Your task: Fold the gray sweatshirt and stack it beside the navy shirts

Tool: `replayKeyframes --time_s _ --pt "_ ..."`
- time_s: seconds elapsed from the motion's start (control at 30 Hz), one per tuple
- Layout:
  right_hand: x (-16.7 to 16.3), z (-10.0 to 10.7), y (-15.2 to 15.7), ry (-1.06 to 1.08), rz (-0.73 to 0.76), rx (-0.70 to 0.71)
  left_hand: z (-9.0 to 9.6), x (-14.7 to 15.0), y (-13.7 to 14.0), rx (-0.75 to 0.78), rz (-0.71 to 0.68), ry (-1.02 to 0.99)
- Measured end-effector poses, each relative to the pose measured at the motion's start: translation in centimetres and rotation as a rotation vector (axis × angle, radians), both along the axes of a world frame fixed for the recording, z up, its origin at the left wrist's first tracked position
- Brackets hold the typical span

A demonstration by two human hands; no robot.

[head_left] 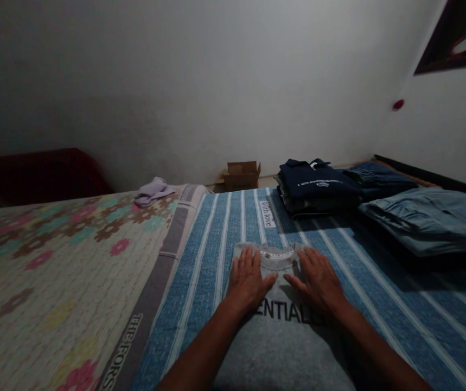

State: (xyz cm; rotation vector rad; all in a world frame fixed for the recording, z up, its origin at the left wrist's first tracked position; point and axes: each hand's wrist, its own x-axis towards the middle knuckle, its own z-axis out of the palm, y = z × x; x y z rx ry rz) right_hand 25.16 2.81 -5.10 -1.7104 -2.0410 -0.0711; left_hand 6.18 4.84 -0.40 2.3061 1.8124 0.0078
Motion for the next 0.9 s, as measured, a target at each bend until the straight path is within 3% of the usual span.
replayKeyframes --time_s 0.3,0.47,0.6,0.73,0.9 --pt "-0.3 -0.8 0.8 -0.032 -0.002 -0.193 -0.6 0.5 -1.5 -0.093 0.002 0.001" --pt "-0.8 0.2 -0.5 -0.044 0.009 -0.128 0.4 0.6 -2.0 -0.120 -0.007 -0.006" --pt "-1.3 -0.3 -2.0 -0.053 0.075 -0.090 0.7 0.4 -5.0 -0.160 -0.153 -0.071" --pt "-1.6 -1.5 -3.0 -0.032 0.107 -0.120 -0.3 0.1 -8.1 -0.206 -0.234 -0.122" --pt "-1.6 -2.0 -3.0 -0.012 0.081 -0.117 -1.7 0.0 -8.9 -0.148 -0.231 -0.128"
